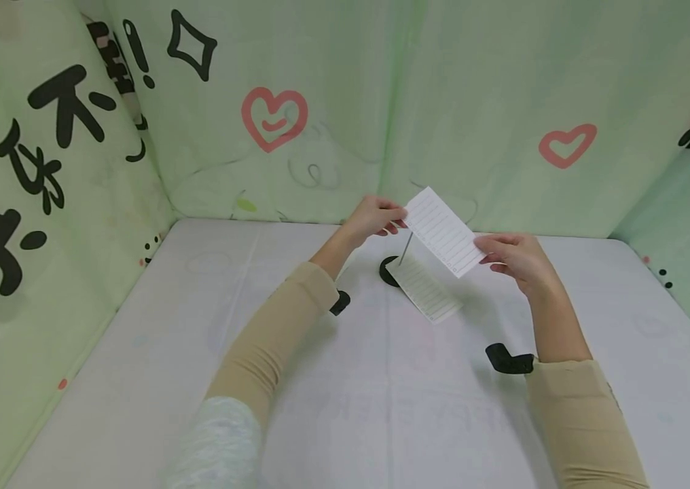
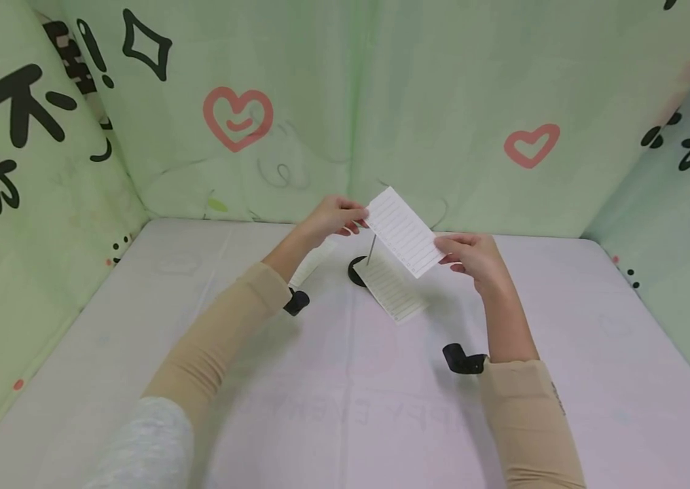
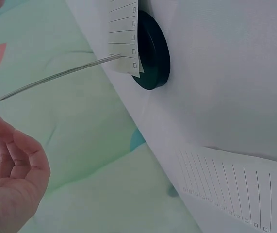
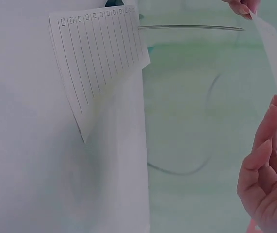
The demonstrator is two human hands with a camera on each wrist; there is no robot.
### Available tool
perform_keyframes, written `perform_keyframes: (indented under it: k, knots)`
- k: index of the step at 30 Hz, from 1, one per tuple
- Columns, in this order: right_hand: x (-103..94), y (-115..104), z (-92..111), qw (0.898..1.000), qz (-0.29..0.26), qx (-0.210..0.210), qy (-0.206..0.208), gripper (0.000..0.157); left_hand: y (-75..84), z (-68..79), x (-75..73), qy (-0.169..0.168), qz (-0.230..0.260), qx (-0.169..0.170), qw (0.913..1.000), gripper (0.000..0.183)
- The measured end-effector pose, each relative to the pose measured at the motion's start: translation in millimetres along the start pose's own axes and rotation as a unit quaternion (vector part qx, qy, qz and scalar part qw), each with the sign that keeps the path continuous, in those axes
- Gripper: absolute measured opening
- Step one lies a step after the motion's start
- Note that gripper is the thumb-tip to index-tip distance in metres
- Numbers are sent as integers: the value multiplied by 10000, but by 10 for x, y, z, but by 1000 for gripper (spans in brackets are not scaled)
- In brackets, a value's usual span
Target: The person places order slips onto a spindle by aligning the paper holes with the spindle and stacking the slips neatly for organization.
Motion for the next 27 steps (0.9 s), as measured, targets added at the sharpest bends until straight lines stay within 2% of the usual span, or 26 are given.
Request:
perform_keyframes:
  k: [5,13,15,20,27]
  knots:
    - [30,109,-29,9993,-64,254,-252,57,-24,-10,58,14,70,57,10000,22]
    - [81,240,-50,9971,-231,460,-559,53,-97,-56,123,-90,-50,-41,9999,22]
    - [92,260,-54,9965,-315,484,-604,45,-114,-66,129,-50,-49,-44,10000,21]
    - [117,293,-66,9941,-642,474,-737,9,-158,-87,131,101,-35,-57,9999,20]
    - [148,305,-87,9923,-799,412,-855,11,-150,-73,132,261,-16,59,9996,21]
Point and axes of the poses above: each hand's wrist, its own z-axis away from the middle knuckle, its own x-axis out of the palm, y = z × x, the point moved 7 cm from there along -z, towards the middle knuckle, and after that the axes turned 13 degrees about z, right-handed, at the moved point
